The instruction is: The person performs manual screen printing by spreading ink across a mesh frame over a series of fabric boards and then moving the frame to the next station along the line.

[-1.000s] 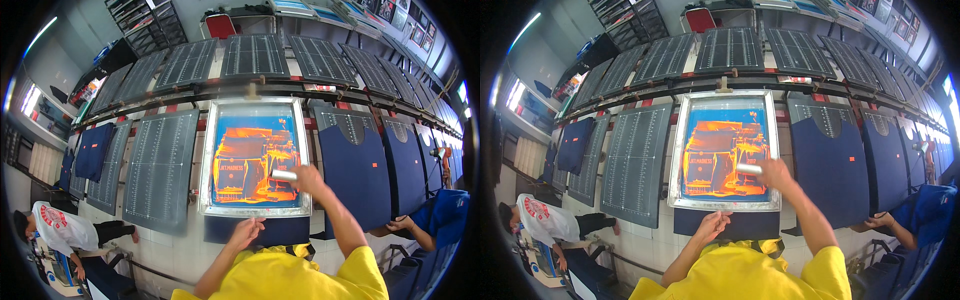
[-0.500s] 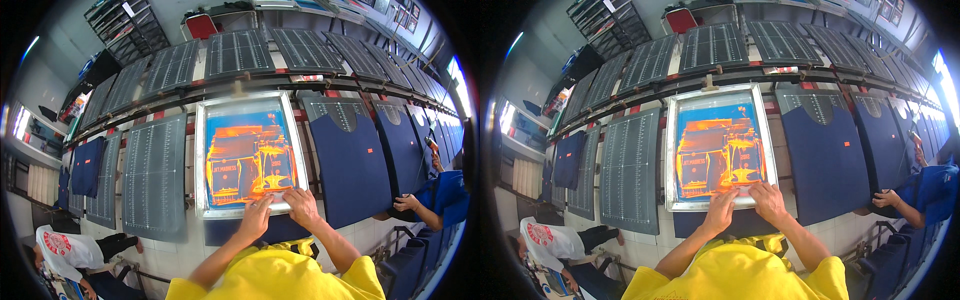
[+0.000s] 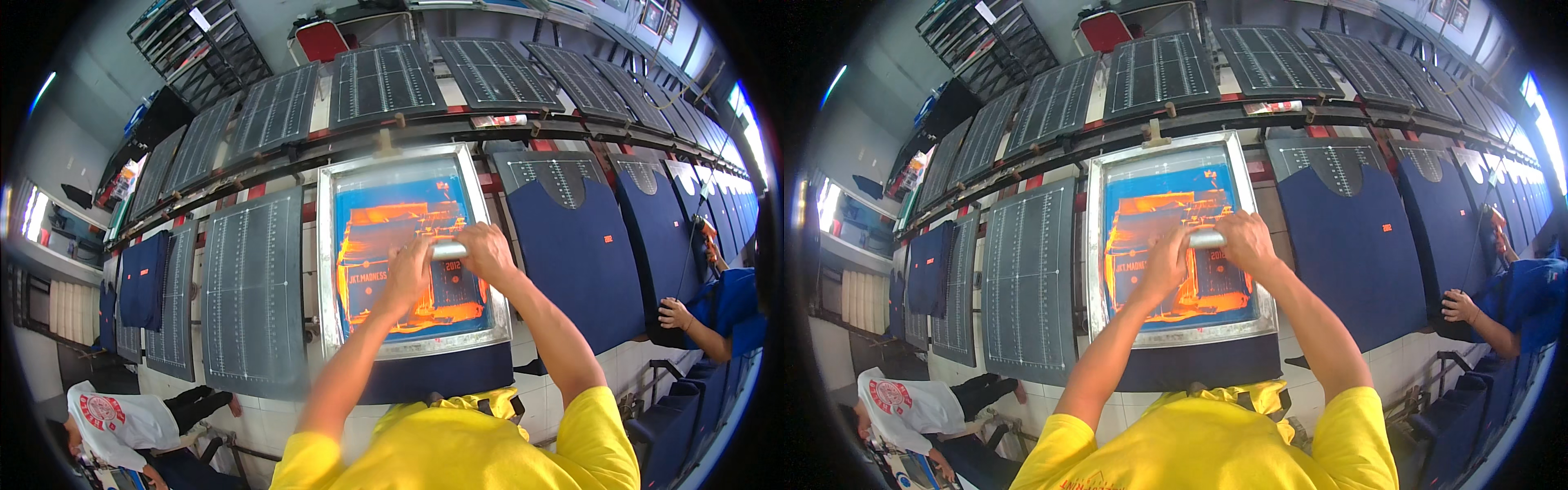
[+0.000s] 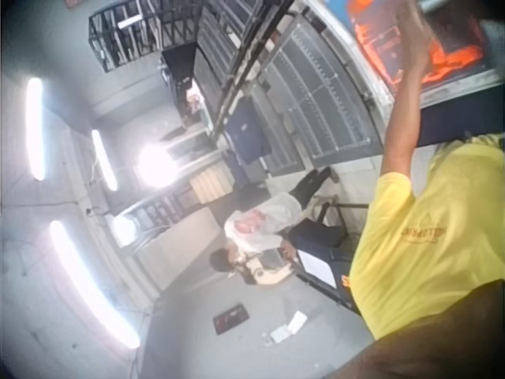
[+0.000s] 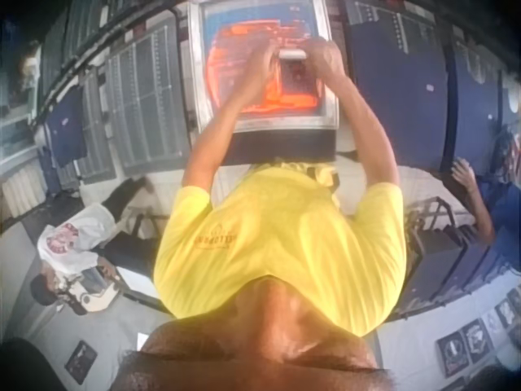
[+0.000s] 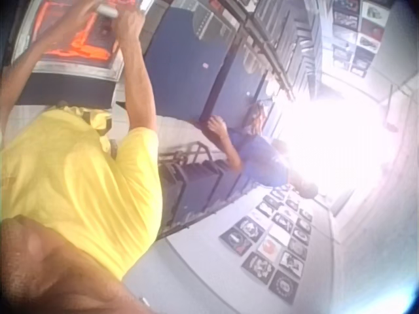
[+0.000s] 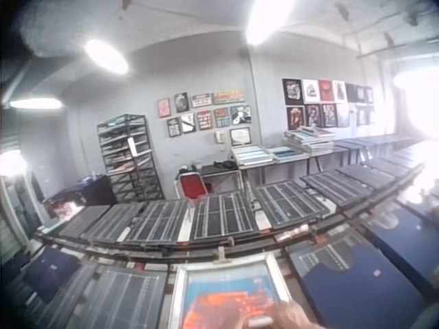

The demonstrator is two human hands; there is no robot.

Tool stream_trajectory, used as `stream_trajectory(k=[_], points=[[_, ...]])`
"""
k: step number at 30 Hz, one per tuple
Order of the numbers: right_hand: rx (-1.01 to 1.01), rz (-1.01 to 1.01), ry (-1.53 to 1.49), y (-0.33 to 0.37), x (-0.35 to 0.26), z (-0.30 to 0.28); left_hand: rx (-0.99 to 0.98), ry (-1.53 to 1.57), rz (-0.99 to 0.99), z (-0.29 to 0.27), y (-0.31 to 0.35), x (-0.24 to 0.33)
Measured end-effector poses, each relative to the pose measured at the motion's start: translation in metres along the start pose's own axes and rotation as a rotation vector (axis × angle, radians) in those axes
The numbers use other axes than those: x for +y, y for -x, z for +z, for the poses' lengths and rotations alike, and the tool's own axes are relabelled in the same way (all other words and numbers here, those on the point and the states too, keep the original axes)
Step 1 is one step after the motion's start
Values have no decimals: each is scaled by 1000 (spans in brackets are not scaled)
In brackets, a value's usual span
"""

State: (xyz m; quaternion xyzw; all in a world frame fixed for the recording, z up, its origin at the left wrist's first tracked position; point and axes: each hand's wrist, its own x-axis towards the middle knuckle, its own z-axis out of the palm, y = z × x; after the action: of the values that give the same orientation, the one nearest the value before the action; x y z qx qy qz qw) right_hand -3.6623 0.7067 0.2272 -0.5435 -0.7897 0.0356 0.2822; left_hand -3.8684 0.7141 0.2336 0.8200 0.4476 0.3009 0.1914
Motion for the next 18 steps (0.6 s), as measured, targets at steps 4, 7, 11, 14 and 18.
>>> stream_trajectory(k=[4, 7, 11, 14, 18], points=[[20, -49, -70, 71, -37, -17, -5, -74, 89, -12, 74, 39], [-94, 0, -92, 115, -71, -33, -96, -40, 25, -8, 133, 55], [-68, -17, -60, 145, -66, -13, -108, -77, 39, 8, 149, 58], [-28, -49, -39, 114, -43, 2, -62, -128, 60, 17, 125, 38], [-4, -57, -13, 41, -7, 15, -27, -159, 88, 20, 53, -4]])
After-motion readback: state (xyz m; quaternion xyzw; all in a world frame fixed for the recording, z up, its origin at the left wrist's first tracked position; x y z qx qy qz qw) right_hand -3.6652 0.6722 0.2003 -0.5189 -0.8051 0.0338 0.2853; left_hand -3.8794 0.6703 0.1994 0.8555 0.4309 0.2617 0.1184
